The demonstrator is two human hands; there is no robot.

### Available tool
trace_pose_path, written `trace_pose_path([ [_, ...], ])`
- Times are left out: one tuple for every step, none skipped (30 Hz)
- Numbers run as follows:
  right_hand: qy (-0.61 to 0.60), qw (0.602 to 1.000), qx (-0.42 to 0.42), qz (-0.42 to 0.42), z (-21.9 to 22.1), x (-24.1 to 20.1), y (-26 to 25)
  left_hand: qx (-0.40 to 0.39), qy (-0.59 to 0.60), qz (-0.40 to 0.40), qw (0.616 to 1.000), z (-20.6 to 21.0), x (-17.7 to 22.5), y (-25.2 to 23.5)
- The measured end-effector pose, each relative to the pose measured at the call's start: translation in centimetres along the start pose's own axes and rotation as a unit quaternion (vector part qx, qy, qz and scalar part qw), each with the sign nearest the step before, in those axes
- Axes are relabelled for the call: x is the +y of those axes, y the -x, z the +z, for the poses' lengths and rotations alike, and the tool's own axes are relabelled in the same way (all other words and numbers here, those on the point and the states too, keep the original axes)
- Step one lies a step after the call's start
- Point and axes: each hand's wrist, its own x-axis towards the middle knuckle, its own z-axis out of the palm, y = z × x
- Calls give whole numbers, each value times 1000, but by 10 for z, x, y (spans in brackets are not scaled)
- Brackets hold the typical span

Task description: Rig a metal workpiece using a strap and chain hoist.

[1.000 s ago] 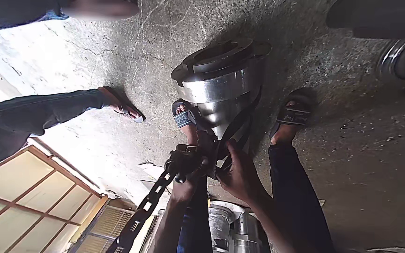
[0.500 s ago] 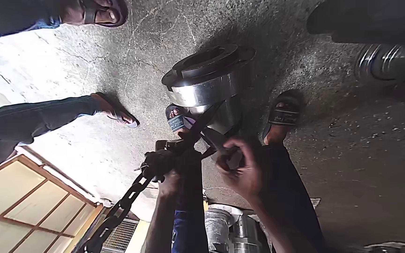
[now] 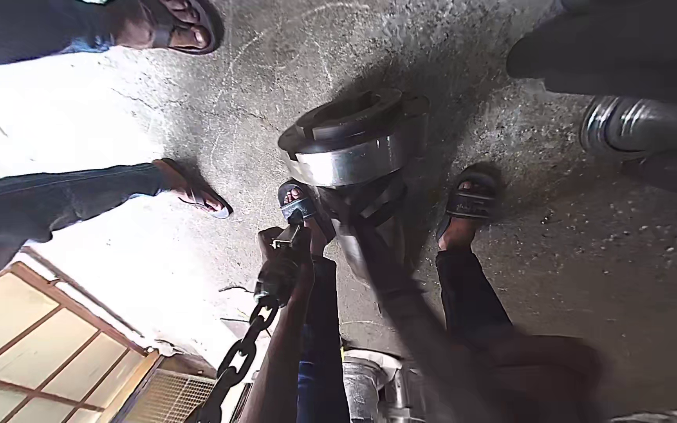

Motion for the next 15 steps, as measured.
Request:
trace_pose_path([
  [-10, 994, 62, 88, -19, -30, -43, 8, -25, -2, 1000, -4, 6, -4],
  [-4, 981, 117, 153, -30, -54, -82, 4, -27, -7, 1000, -11, 9, -5],
  [1, 976, 208, 69, -28, -46, -100, -5, -22, -16, 1000, -18, 8, -3],
  [16, 970, 242, -11, -23, -36, -115, -16, 3, -28, 999, -26, 5, 2],
  [43, 972, 226, -54, -16, -31, -125, -32, 37, -43, 998, -35, 4, 10],
  [71, 977, 188, -75, -7, -26, -130, -52, 77, -55, 994, -43, 6, 19],
  [98, 980, 148, -85, 2, -19, -133, -77, 121, -62, 988, -48, 10, 27],
  [119, 984, 103, -84, 13, -12, -132, -105, 158, -71, 979, -55, 13, 37],
  [146, 984, 68, -79, 25, -4, -130, -142, 189, -80, 968, -64, 16, 48],
  [166, 982, 40, -76, 36, 3, -128, -175, 218, -85, 956, -70, 21, 57],
  [169, 983, 9, -72, 44, 8, -124, -199, 239, -86, 946, -73, 29, 65],
  [162, 984, -21, -67, 49, 10, -120, -219, 251, -85, 939, -75, 38, 72],
  [152, 985, -49, -63, 52, 10, -118, -234, 257, -77, 934, -75, 48, 76],
  [137, 986, -75, -57, 53, 7, -118, -247, 256, -64, 932, -74, 55, 79],
  [120, 987, -98, -49, 53, 3, -119, -258, 250, -46, 932, -74, 62, 80],
])
